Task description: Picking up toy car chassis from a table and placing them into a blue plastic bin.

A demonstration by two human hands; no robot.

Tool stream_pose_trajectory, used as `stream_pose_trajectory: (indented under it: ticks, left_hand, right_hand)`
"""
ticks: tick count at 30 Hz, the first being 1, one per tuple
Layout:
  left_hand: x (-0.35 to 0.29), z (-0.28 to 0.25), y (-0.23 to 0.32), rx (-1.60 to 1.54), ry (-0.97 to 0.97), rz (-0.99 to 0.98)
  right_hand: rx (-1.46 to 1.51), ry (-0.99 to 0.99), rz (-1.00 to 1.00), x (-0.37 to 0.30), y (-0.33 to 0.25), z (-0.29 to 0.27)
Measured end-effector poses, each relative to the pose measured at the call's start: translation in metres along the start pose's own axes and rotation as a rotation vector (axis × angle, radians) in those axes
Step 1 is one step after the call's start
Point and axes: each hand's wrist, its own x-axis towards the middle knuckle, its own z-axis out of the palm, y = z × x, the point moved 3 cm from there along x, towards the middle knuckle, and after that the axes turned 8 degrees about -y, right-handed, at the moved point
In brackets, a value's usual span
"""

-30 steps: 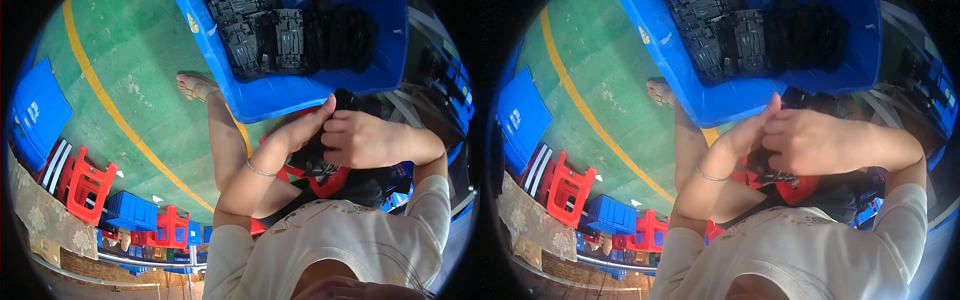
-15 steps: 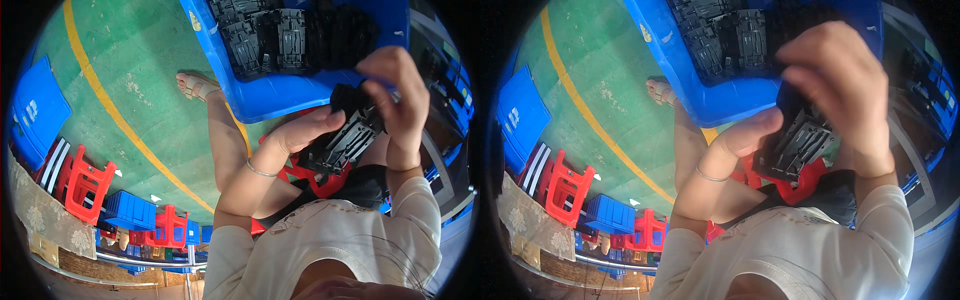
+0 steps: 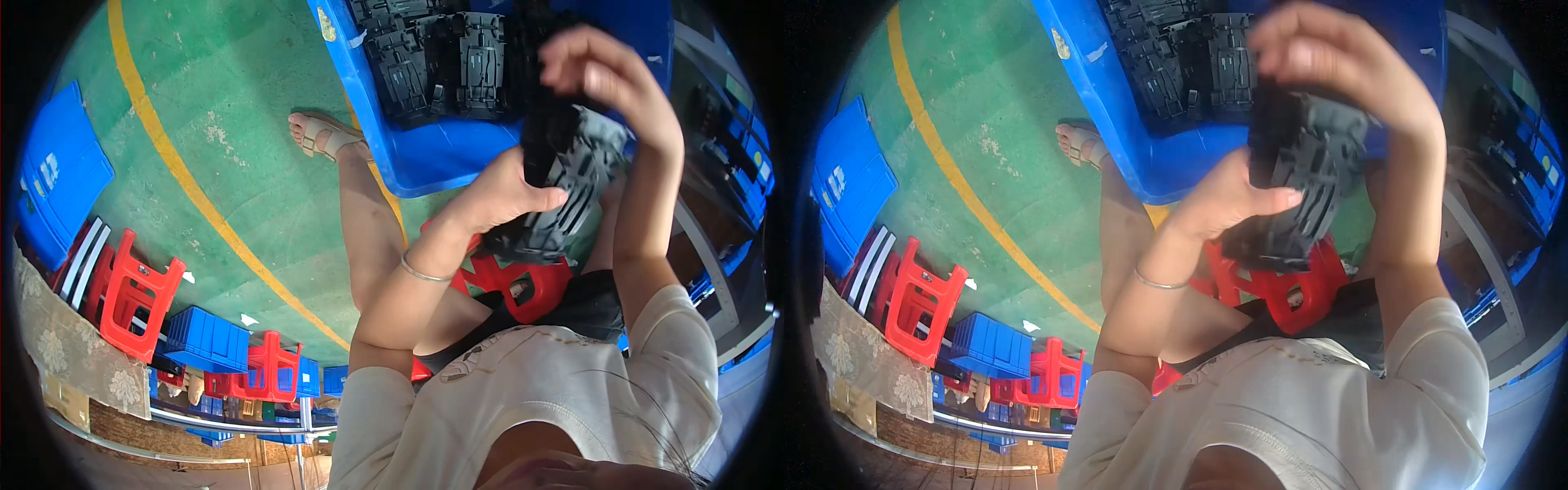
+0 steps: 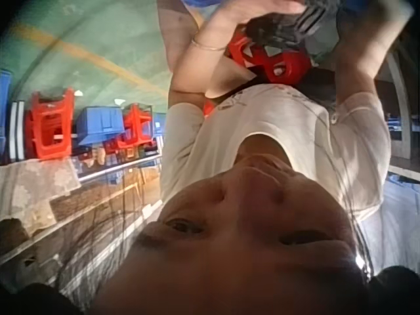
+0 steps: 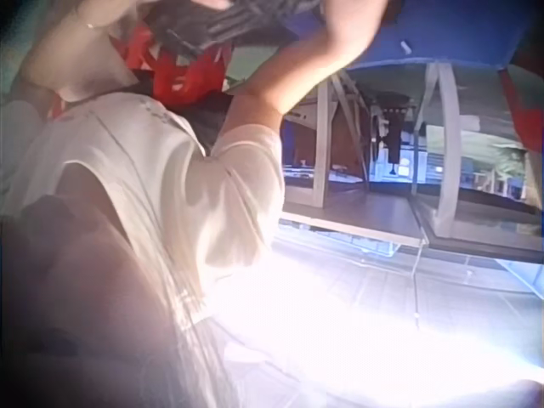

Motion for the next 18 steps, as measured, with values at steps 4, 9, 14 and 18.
stream_pose_trajectory:
  ticks: [4, 9, 14, 18]
  left_hand:
    - [-0.016, -0.014, 0.017, 0.307, -0.263, -0.084]
    - [-0.026, -0.01, 0.026, 0.196, -0.351, -0.123]
    - [-0.031, -0.005, 0.037, 0.185, -0.348, -0.199]
    - [-0.022, -0.003, 0.03, 0.137, -0.342, -0.139]
  right_hand:
    - [0.037, -0.12, 0.041, 0.098, 0.082, -0.008]
    - [-0.426, -0.249, 0.803, 0.148, 0.155, 0.073]
    - [-0.487, 0.418, 0.701, 0.14, 0.19, 0.104]
    - [-0.238, 0.358, 0.47, 0.129, 0.223, 0.099]
